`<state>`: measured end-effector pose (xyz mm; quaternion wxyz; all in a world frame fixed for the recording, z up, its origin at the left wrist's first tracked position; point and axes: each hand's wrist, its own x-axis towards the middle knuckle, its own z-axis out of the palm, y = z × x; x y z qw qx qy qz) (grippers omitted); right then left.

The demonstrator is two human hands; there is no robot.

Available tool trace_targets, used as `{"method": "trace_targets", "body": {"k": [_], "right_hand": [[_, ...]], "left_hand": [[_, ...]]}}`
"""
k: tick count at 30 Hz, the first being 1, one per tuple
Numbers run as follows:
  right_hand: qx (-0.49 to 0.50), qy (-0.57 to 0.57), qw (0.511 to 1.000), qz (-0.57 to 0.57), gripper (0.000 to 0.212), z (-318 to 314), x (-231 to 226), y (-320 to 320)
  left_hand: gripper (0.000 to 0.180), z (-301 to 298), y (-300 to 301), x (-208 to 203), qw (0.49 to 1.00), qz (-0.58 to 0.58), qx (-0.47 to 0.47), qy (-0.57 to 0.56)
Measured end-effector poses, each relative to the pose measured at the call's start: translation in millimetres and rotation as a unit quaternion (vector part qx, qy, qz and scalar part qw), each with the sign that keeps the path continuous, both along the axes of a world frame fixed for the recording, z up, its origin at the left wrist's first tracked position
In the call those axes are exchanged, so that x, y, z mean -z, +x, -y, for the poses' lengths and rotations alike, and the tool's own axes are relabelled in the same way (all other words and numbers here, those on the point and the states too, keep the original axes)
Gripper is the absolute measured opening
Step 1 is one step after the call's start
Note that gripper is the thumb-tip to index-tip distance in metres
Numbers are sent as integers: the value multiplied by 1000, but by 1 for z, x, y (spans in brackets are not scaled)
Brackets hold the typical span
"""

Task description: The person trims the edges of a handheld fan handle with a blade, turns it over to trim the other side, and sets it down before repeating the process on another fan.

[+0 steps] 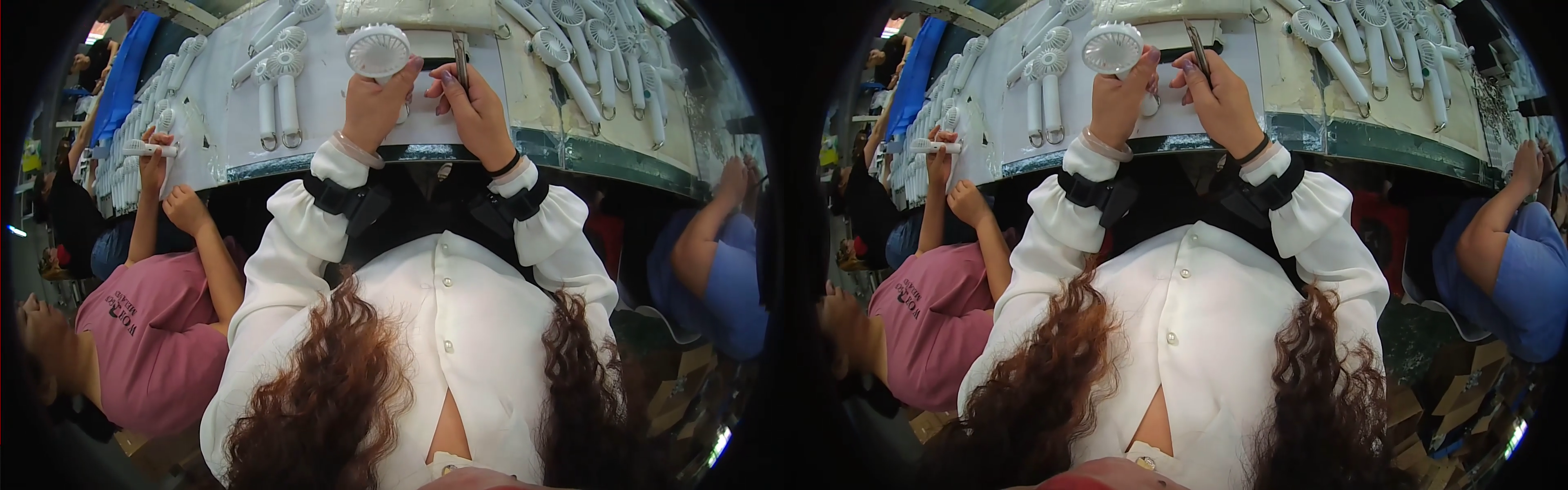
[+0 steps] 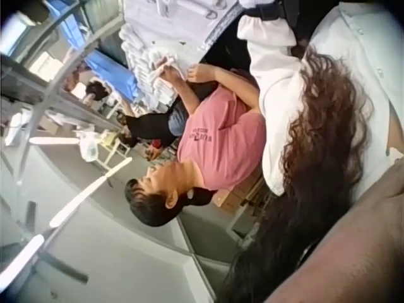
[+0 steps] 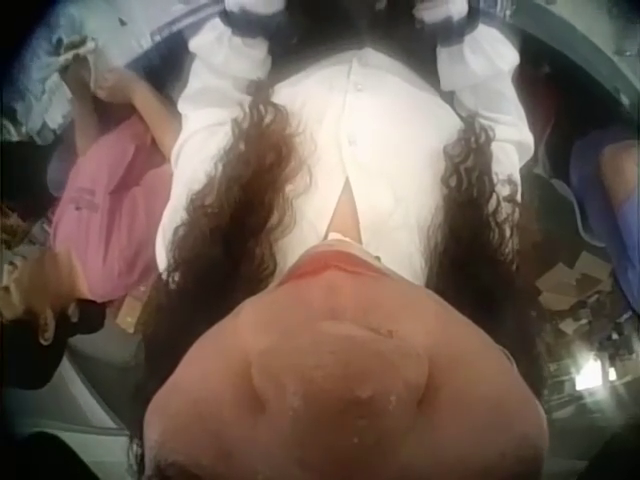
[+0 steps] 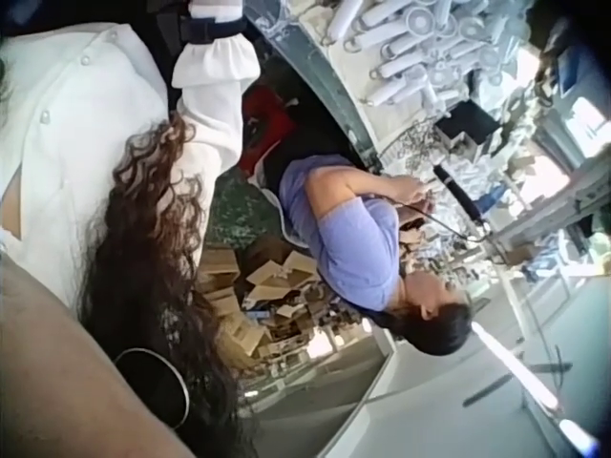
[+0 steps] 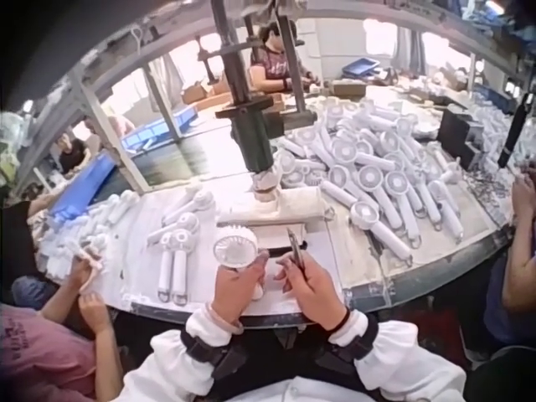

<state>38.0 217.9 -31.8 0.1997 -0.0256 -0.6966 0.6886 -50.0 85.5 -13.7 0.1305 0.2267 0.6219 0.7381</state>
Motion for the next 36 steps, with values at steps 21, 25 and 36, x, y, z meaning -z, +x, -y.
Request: {"method": "trace_targets", "body": {"k": [21,25,36], "right_hand": [[3,7,1000,-12,20,-2,-2,-1],[2,12,1000,-9,20,-2,-2,-1],[-2,9,1000,-6,20,-2,-3,-1]], "left_hand": [[61,23,-1,4,992,-74,97,-21],[70,24,-1,5,993,-63,98,5],[105,43,0,10,984,-103,123,-81]]}}
